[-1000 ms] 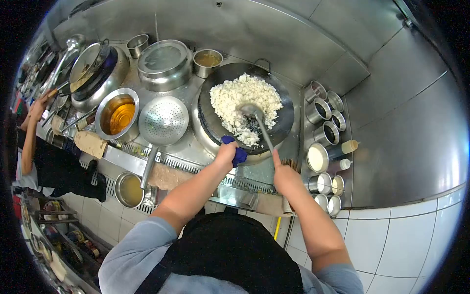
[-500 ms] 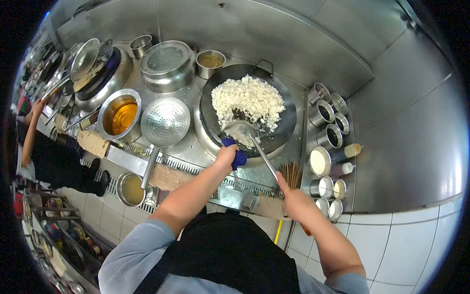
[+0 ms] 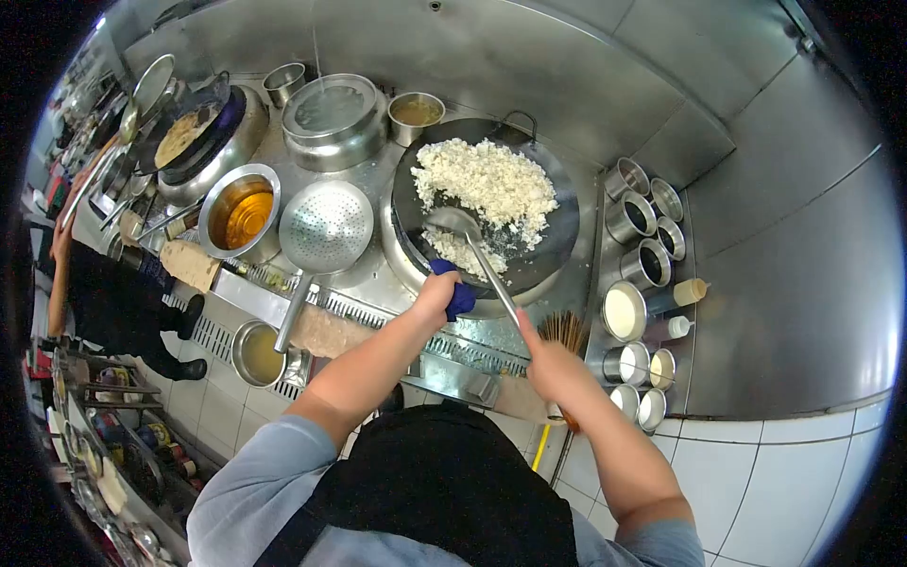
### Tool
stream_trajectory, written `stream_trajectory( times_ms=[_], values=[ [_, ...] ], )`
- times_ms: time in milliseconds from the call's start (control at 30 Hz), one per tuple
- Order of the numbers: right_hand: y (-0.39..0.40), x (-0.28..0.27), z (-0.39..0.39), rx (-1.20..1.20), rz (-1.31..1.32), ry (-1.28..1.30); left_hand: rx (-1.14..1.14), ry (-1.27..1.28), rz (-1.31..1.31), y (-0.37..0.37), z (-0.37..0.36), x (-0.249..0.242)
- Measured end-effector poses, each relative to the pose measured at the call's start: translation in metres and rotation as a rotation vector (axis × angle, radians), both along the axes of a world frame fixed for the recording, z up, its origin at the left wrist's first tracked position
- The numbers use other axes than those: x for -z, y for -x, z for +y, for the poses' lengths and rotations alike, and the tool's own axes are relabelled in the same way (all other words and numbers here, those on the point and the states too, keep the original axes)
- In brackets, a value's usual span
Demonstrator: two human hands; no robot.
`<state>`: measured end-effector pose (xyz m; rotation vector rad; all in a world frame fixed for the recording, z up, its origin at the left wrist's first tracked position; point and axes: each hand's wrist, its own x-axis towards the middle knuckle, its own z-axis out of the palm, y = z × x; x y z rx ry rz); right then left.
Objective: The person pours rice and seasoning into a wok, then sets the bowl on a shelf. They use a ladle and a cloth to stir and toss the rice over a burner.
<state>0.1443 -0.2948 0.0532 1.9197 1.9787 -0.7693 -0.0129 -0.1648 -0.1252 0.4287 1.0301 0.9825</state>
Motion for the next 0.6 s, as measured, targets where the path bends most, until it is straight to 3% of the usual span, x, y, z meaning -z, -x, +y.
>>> stream_trajectory(
  times_ms=[100, 200, 267, 333, 433, 500, 600],
  values=[
    [0.013, 0.046, 0.057, 0.050, 0.027, -0.153, 0.014, 0.031, -0.023, -0.001, -0.003, -0.012],
    [0.023, 0.049, 0.065, 0.103, 0.051, -0.112, 0.022, 0.028, 0.017, 0.005, -0.001, -0.011],
    [0.002, 0.027, 0.026, -0.040, 0.008, -0.135, 0.016, 0.014, 0.002, 0.003, -0.001, -0.008],
    [-0.010, -0.029, -0.014, -0.068, -0.203, 0.027, -0.001, 0.010, -0.014, 0.002, 0.001, -0.007],
    [-0.040, -0.034, -0.036, -0.036, -0.382, 0.104, -0.008, 0.025, -0.010, 0.002, 0.002, 0.003],
    [-0.059, -0.007, -0.019, -0.039, -0.469, -0.172, 0.002, 0.046, 0.002, 0.001, 0.003, 0.002],
    [-0.056, 0.028, 0.043, 0.066, -0.426, -0.244, 0.044, 0.012, -0.048, 0.001, 0.002, 0.004]
  ],
)
